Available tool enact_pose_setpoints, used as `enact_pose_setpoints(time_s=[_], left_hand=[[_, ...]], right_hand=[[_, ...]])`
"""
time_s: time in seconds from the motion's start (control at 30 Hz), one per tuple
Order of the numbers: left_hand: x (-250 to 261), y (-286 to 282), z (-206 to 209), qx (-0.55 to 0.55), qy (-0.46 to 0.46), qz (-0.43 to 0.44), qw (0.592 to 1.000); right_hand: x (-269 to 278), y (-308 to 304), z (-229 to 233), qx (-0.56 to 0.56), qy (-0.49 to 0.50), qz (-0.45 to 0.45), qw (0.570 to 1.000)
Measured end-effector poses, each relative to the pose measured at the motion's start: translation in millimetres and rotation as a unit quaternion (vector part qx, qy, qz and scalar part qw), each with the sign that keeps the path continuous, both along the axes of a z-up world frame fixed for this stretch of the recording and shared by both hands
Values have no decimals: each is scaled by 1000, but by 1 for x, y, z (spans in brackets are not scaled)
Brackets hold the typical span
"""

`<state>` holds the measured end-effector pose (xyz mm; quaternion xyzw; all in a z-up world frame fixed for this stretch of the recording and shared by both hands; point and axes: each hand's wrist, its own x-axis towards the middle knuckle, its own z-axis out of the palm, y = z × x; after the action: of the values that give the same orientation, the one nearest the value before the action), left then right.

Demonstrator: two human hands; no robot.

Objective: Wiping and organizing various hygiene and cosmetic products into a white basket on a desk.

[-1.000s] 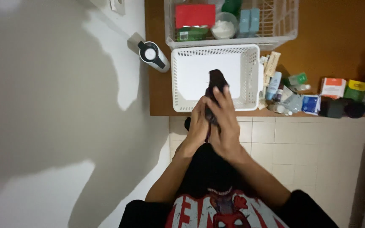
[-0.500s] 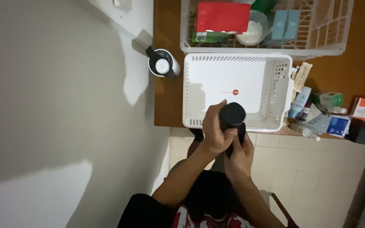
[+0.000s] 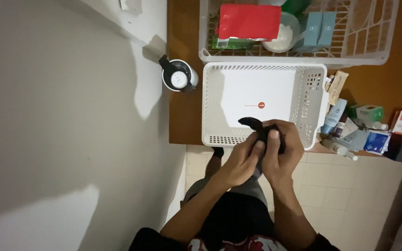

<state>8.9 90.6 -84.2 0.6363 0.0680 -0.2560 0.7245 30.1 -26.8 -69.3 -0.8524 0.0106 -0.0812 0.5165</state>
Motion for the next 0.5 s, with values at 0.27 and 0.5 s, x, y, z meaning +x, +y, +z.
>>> enact_pose_setpoints(time_s=[0.27, 0.5], left_hand=[[1, -7, 6, -39, 6, 124, 991], [0, -16, 11, -162, -8, 172, 972]], right_hand=[[-42, 36, 18, -118, -106, -46, 986], [-77, 1, 2, 47, 57, -21, 997]])
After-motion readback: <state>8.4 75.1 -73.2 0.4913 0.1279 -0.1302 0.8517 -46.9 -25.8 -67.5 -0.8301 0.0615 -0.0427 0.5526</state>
